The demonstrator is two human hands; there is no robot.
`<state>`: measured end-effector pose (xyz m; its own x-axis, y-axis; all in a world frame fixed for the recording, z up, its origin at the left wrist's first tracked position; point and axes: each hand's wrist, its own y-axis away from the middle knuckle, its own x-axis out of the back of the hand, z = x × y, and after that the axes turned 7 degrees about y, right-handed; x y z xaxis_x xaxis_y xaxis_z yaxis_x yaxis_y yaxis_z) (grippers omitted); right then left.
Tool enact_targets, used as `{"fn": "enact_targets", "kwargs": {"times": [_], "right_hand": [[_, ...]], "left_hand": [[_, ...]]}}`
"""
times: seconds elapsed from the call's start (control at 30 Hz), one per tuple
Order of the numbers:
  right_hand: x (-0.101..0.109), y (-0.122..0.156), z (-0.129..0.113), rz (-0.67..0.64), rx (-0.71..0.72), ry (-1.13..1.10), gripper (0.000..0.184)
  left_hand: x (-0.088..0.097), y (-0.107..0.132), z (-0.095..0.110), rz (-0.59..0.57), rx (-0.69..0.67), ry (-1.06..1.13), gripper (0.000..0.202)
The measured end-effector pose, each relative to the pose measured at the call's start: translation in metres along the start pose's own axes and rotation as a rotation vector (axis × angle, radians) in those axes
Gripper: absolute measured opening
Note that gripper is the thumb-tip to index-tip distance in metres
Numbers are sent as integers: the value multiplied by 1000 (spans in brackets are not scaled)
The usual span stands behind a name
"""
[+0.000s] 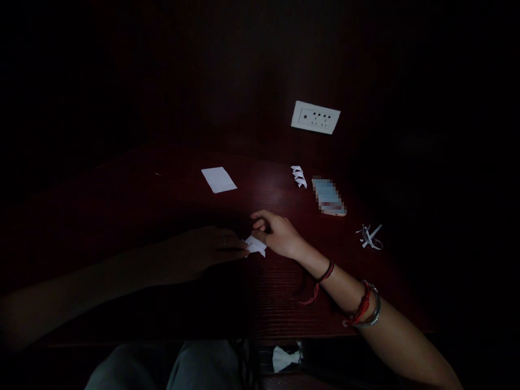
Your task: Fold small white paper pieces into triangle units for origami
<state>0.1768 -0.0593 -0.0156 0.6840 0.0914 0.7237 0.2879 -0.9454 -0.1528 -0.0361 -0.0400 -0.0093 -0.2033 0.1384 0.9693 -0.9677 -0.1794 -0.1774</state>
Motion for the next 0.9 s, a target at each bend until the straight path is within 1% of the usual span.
{"fn": "enact_targets", "kwargs": {"times": [0.1, 0.2, 0.27, 0.33, 0.5, 0.67, 0.8, 0.9], "right_hand": [[1, -2, -3, -52, -33, -51, 30], [0, -3, -6, -52, -84, -164, 29], [-1, -3, -7, -51, -76, -227, 30], [-1, -2, -7, -52, -37, -234, 32], [0, 2, -7, -23, 26, -97, 38], [4, 8, -14, 2, 133, 77, 31], [8, 13, -16, -15, 252, 166, 30], [10, 15, -14, -32, 357, 243, 22]], "left_hand": [[0, 0, 1, -4, 3, -7, 44], [0, 0, 1, -8, 3, 1, 43], [0, 0, 1, -13, 5, 6, 44], [0, 0, 0, -19, 10, 13, 46], [1, -1, -1, -10, 28, 31, 48], [-2, 1, 0, -6, 45, 33, 51], [-4, 3, 2, -10, 62, 14, 55], [-5, 4, 2, -12, 74, 0, 56]]}}
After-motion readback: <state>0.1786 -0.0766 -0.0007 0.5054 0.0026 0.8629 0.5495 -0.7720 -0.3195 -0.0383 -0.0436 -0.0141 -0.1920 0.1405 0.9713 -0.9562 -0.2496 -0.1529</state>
